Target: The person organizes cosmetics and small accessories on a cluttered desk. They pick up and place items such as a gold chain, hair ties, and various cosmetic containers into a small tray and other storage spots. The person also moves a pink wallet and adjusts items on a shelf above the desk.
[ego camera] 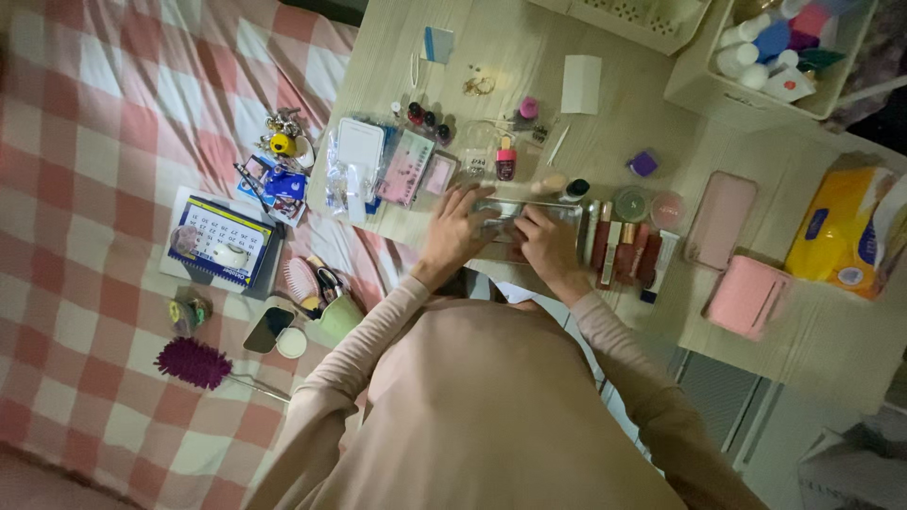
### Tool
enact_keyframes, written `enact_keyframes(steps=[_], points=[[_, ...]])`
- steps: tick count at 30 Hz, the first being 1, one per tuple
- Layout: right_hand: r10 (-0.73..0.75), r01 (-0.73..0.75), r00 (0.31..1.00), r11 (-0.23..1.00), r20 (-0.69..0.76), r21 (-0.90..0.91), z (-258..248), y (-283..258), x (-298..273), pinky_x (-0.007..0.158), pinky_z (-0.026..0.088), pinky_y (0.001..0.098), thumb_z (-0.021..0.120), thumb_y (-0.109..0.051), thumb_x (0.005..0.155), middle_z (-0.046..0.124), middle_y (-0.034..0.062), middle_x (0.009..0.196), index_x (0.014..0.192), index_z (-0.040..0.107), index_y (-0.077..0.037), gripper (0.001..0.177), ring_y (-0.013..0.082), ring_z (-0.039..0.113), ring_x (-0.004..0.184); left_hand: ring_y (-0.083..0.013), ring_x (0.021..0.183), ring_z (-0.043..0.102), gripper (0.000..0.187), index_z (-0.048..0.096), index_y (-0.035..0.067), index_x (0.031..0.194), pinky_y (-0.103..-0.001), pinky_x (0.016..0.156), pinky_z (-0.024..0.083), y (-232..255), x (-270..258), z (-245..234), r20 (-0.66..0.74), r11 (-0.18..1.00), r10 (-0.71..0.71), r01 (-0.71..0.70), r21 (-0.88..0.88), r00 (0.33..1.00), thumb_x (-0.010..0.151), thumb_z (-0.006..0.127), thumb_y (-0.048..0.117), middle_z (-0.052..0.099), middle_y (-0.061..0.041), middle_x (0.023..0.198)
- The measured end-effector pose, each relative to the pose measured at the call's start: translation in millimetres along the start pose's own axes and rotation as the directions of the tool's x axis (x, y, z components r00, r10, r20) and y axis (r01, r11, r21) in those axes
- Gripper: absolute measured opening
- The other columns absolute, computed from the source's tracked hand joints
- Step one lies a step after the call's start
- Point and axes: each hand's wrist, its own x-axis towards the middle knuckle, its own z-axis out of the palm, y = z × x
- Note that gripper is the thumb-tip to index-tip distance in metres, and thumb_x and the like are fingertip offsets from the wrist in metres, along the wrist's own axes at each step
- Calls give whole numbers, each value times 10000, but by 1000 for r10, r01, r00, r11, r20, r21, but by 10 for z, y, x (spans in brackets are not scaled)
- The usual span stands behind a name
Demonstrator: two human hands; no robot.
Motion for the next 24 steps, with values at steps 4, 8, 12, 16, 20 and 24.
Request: enact_keyframes(steps=[4, 8, 12, 16, 20, 24], points=[[301, -298, 953, 916, 32, 268, -354, 199, 351, 640, 584, 302, 776, -146, 945, 722, 48, 961, 1016, 744, -74, 106, 179, 723, 785, -288, 1366, 501, 243, 759, 171, 953, -491, 1200, 342, -68, -2, 58, -41, 999, 21, -19, 47, 999, 737, 854, 230, 614, -43, 1381], [212, -219, 976, 928, 56, 302, -621, 798, 1229, 845, 596, 325, 749, -180, 1037, 686, 90, 1097, 1125, 704, -45, 167, 174, 710, 943, -287, 1362, 505, 215, 747, 159, 934, -498, 1209, 352, -89, -22, 72, -55, 999, -42, 43, 23, 998, 765, 849, 247, 617, -53, 1357], [118, -200, 958, 929, 263, 311, -394, 1072, 1728, 888, 544, 399, 810, -201, 918, 625, 114, 1204, 1207, 690, -67, 340, 231, 631, 1030, -317, 1332, 526, 211, 765, 134, 1012, -461, 1121, 406, -52, -24, -97, -101, 989, -138, 131, -74, 985, 820, 821, 204, 630, -69, 1364], [65, -121, 958, 975, 280, 188, 22, 1303, 1849, 900, 543, 408, 871, -182, 809, 611, 143, 1195, 1127, 674, -40, 400, 253, 627, 1040, -306, 1203, 593, 170, 774, 118, 1011, -441, 1036, 450, 29, -56, -359, -194, 956, -286, 266, -124, 938, 860, 807, 188, 654, -85, 1288], [215, -390, 888, 821, 406, 418, 189, 1654, 1880, 895, 561, 380, 870, -247, 924, 685, 132, 1112, 1088, 651, -33, 347, 199, 666, 963, -321, 1151, 635, 148, 755, 88, 960, -435, 989, 501, 54, -83, -500, -319, 955, -296, 271, -122, 900, 828, 790, 144, 676, -94, 1223], [283, -359, 931, 819, 230, 447, 195, 1920, 1888, 820, 581, 372, 827, -206, 908, 670, 80, 1048, 1106, 680, -63, 286, 171, 684, 878, -302, 965, 692, 172, 733, 69, 1025, -400, 816, 576, -105, 185, -255, -260, 918, -378, 323, -232, 888, 888, 761, 169, 688, -91, 1169]])
